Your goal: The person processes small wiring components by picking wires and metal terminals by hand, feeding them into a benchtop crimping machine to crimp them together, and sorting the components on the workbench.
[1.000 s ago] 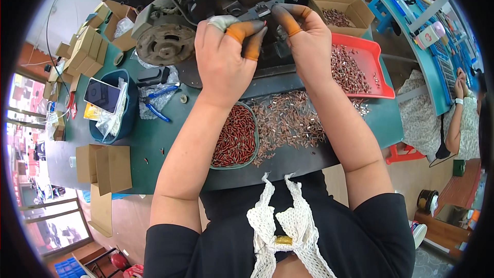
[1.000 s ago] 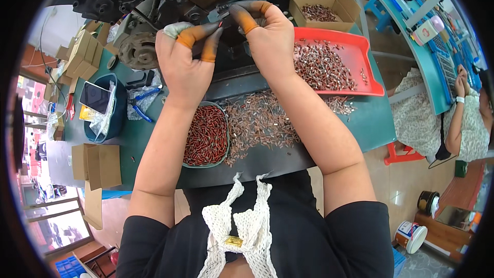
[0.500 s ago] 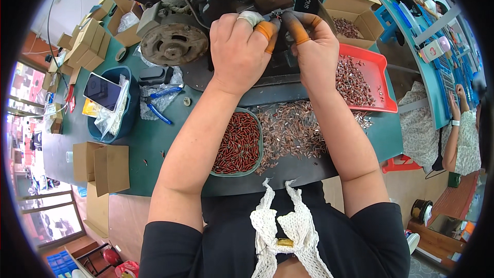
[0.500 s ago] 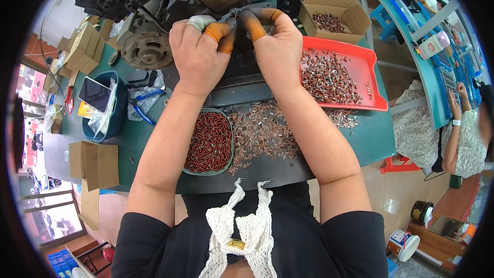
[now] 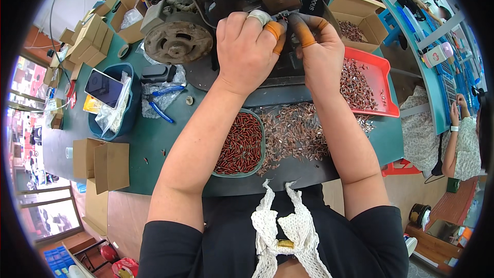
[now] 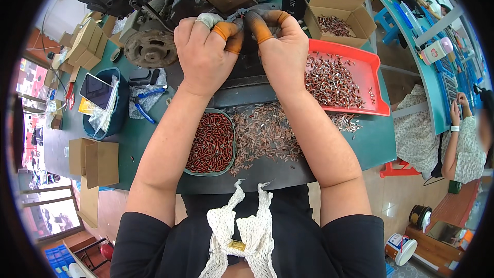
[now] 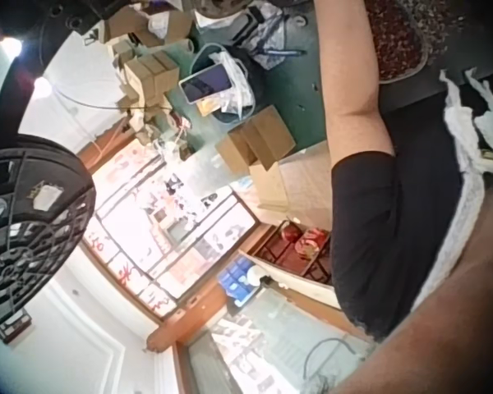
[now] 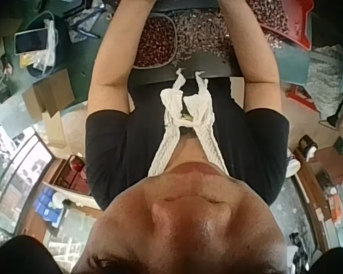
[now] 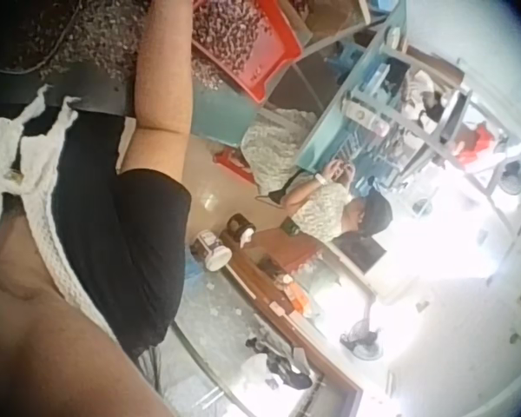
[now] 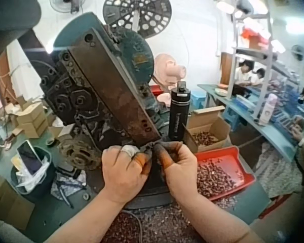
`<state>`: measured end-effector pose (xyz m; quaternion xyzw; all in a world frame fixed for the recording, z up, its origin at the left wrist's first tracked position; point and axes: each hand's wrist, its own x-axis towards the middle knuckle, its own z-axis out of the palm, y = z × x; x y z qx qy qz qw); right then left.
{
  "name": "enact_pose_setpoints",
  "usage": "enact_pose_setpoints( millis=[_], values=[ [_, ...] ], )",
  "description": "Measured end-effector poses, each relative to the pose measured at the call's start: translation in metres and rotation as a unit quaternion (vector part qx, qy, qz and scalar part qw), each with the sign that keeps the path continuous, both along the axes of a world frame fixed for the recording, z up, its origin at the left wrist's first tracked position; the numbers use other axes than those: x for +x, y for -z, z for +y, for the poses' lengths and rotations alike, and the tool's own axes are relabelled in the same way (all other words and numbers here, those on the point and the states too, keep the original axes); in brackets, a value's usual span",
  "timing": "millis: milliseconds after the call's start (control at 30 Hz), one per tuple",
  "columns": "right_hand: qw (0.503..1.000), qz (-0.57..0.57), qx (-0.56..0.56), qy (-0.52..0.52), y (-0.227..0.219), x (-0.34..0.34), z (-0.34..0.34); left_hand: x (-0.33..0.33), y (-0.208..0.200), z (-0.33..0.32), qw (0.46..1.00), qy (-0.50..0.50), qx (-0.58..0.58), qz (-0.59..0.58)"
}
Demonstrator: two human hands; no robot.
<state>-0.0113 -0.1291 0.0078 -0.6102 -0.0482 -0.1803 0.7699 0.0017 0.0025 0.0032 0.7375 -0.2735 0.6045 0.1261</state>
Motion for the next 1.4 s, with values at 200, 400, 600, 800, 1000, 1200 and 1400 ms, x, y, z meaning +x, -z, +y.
enact_pose_setpoints(
  millis=[200,400,600,800,1000,1200,1400],
  values=[
    [1.0,-0.011,-0.02,0.01,0.002,0.002,0.0,0.002,0.001,-0.001,1.0,-0.003,-0.001,-0.004],
    [0.922,-0.16,-0.303,0.179,0.006,0.001,-0.003,0.003,0.002,0.0,1.0,-0.002,-0.003,-0.011],
    [0.984,0.01,-0.168,0.052,-0.014,-0.013,0.012,0.002,0.002,0.004,1.0,0.02,-0.019,-0.008],
    [0.98,0.022,-0.193,0.038,-0.013,-0.049,-0.017,-0.049,-0.008,0.018,0.994,0.051,-0.032,0.096],
    [0.969,0.02,-0.208,0.135,0.029,-0.079,-0.116,-0.14,0.002,0.043,0.83,0.018,0.017,0.558],
    [0.958,0.119,-0.252,0.067,0.049,-0.118,-0.117,-0.147,0.038,0.047,0.864,-0.029,0.012,0.503],
    [0.939,0.068,-0.336,-0.033,0.052,-0.136,-0.074,-0.158,0.031,0.051,0.863,-0.001,-0.082,0.499]
  ],
)
